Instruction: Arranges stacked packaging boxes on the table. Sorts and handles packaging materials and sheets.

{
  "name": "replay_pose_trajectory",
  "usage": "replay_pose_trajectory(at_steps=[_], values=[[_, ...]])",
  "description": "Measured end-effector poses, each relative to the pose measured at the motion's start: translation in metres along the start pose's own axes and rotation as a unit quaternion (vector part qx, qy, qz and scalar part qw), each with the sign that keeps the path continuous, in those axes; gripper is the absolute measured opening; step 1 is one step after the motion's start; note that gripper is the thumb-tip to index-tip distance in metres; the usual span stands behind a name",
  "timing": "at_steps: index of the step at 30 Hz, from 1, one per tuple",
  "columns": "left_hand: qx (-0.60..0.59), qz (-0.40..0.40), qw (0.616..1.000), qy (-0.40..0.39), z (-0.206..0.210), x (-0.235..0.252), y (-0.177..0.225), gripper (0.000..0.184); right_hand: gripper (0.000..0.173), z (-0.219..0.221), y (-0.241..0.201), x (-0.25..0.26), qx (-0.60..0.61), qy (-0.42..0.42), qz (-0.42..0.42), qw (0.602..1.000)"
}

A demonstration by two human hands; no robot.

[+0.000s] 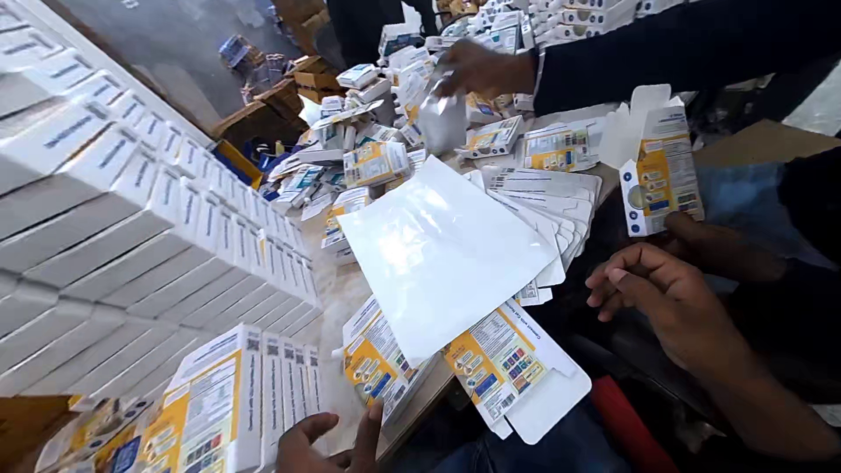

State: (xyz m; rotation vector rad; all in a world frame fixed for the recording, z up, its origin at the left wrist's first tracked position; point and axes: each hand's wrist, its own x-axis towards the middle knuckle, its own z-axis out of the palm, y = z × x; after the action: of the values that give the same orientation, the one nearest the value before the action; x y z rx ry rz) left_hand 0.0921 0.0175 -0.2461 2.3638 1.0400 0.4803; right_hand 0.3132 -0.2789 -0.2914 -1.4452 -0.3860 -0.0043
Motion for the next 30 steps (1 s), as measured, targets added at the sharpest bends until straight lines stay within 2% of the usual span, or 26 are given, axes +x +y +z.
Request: replay_pose_trajectory(at_steps=[4,7,9,13,16,20,24,26,28,30], values=[[-0.009,0.02,0.998,0.06,0.039,-0.002,-0.006,0.094,0.013,0.002,-0.001,-0.001,-0.018,-0.003,-0.002,1.0],[0.024,0.004,0.994,0.105,0.058,0.011,0.0,0.102,0.015,0.002,0.001,-0.002,-0.026,-0.007,0.002,1.0],[0.026,-0.015,0.995,0.094,0.064,0.019,0.004,0.103,0.015,0.002,0.005,-0.001,-0.031,-0.003,0.005,1.0],[-0.002,-0.047,0.998,0.037,0.057,0.015,0.005,0.101,0.016,-0.005,0.012,0.003,-0.029,-0.012,0.002,1.0],[-0.069,-0.031,0.996,0.04,0.051,-0.002,-0.011,0.094,0.015,-0.007,0.015,0.004,-0.026,-0.009,0.0,1.0],[-0.116,-0.022,0.99,0.079,0.048,-0.036,-0.024,0.077,0.014,-0.008,0.013,0.002,-0.024,-0.011,0.004,1.0],[-0.067,-0.012,0.985,0.158,0.059,-0.051,-0.025,0.066,0.016,-0.006,0.012,0.002,-0.025,-0.013,0.005,1.0],[-0.055,-0.012,0.985,0.165,0.063,-0.052,-0.025,0.066,0.016,-0.005,0.013,0.004,-0.025,-0.014,0.006,1.0],[-0.087,-0.006,0.983,0.161,0.066,-0.053,-0.025,0.064,0.016,-0.004,0.015,0.005,-0.025,-0.019,0.005,1.0],[-0.187,-0.028,0.969,0.158,0.067,-0.052,-0.024,0.061,0.016,-0.003,0.018,0.006,-0.022,-0.024,0.004,0.999]])
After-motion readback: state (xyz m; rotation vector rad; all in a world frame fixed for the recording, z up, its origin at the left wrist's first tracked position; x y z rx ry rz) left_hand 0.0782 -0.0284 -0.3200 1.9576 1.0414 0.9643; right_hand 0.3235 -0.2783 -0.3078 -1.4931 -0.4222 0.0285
